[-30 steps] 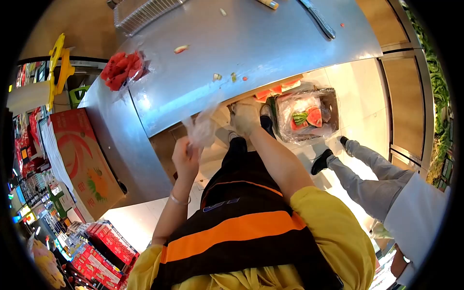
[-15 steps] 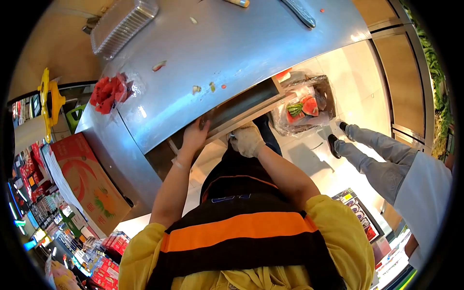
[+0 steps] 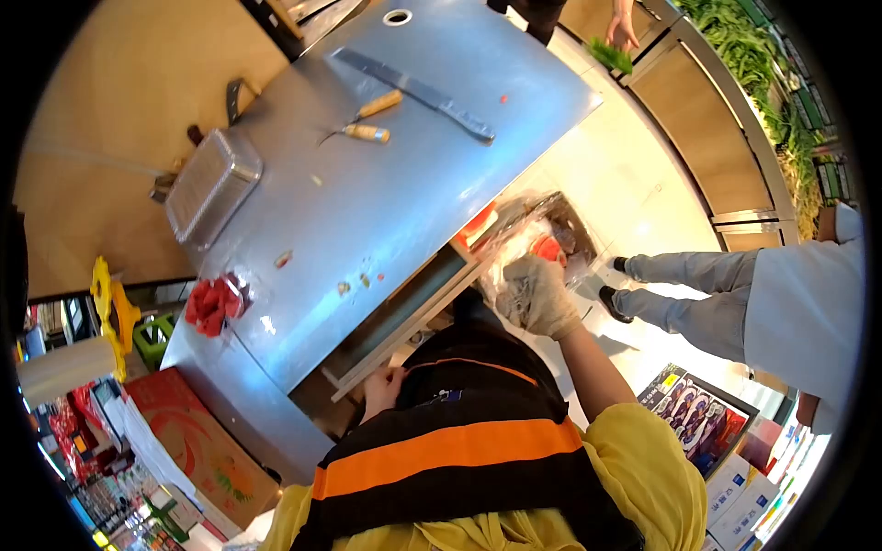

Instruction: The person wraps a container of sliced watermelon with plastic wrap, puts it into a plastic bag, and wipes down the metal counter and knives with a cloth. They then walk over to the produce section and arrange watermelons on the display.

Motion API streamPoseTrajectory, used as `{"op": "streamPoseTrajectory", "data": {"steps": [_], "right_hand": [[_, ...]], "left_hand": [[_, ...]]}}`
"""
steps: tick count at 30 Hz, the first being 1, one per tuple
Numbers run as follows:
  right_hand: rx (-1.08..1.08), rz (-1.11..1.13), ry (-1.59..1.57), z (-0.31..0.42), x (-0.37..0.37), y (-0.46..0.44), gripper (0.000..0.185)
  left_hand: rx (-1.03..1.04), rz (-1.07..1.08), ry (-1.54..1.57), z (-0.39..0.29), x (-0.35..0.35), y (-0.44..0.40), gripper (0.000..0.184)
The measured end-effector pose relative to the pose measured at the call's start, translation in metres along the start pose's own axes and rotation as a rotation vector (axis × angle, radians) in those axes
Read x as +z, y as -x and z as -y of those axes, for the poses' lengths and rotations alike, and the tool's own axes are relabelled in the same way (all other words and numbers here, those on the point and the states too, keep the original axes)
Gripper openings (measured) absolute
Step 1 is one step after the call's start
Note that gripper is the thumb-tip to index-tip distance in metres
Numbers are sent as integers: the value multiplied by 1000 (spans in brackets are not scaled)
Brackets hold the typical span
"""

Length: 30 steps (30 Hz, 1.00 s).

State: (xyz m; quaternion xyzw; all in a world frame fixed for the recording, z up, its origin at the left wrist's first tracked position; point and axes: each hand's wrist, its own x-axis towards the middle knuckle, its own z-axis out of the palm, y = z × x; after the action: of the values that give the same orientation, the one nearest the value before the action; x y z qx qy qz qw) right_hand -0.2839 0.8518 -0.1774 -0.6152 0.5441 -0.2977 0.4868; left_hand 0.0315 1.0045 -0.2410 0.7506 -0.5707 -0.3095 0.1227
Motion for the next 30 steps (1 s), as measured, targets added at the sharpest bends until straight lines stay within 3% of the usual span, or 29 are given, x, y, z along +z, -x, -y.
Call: {"op": "streamPoseTrajectory", "data": {"steps": [2,3,6,8,9,10,11,13,15,17,18,20,22,23,25,26,28,29,30], "right_hand": [[98,-13,-201,-8,-35,-10,13],[147,-27,-300,-12,-53,-15,12],[11,-1,143,37,-100,-46,24],[80,-8,618,59,-124,-63,36],[92,-74,432,50,-132,-75,34],[92,-142,237,42,-140,-86,32],[80,-209,49,41,-146,-98,30],[-248,-318,808,58,-162,-119,24],[-284,-241,771,74,-158,-138,26],[-278,-166,737,86,-146,-142,31],[-273,-139,728,89,-142,-139,34],[67,-146,-115,60,-146,-126,47],[115,-128,-348,67,-147,-131,46],[79,-107,-381,75,-144,-137,45],[7,-71,-461,92,-129,-151,44],[-28,-49,-507,102,-118,-157,44],[-76,9,-594,125,-91,-169,43],[-93,42,-636,137,-75,-175,43],[-106,85,-668,150,-59,-179,43]], "left_hand": [[-281,237,394,15,28,-9,37],[-275,230,396,22,39,-17,37],[-442,349,428,41,57,-35,40],[-401,258,522,25,48,-44,43],[-354,173,624,17,45,-45,54],[-456,144,639,32,55,-48,50],[-404,173,566,31,48,-56,47],[-529,188,366,4,23,-70,44],[-375,-81,406,36,54,-77,41],[-448,92,501,96,95,-91,30],[-424,8,386,81,83,-93,35],[-430,-91,271,57,76,-97,40],[-237,-133,270,56,75,-97,34],[-263,-153,276,50,64,-99,34],[-349,508,312,8,4,-104,34],[-415,693,357,-15,-30,-108,32],[-493,511,722,-28,-84,-96,33],[-468,191,919,-12,-97,-89,28],[-533,-37,921,8,-116,-88,26]]}}
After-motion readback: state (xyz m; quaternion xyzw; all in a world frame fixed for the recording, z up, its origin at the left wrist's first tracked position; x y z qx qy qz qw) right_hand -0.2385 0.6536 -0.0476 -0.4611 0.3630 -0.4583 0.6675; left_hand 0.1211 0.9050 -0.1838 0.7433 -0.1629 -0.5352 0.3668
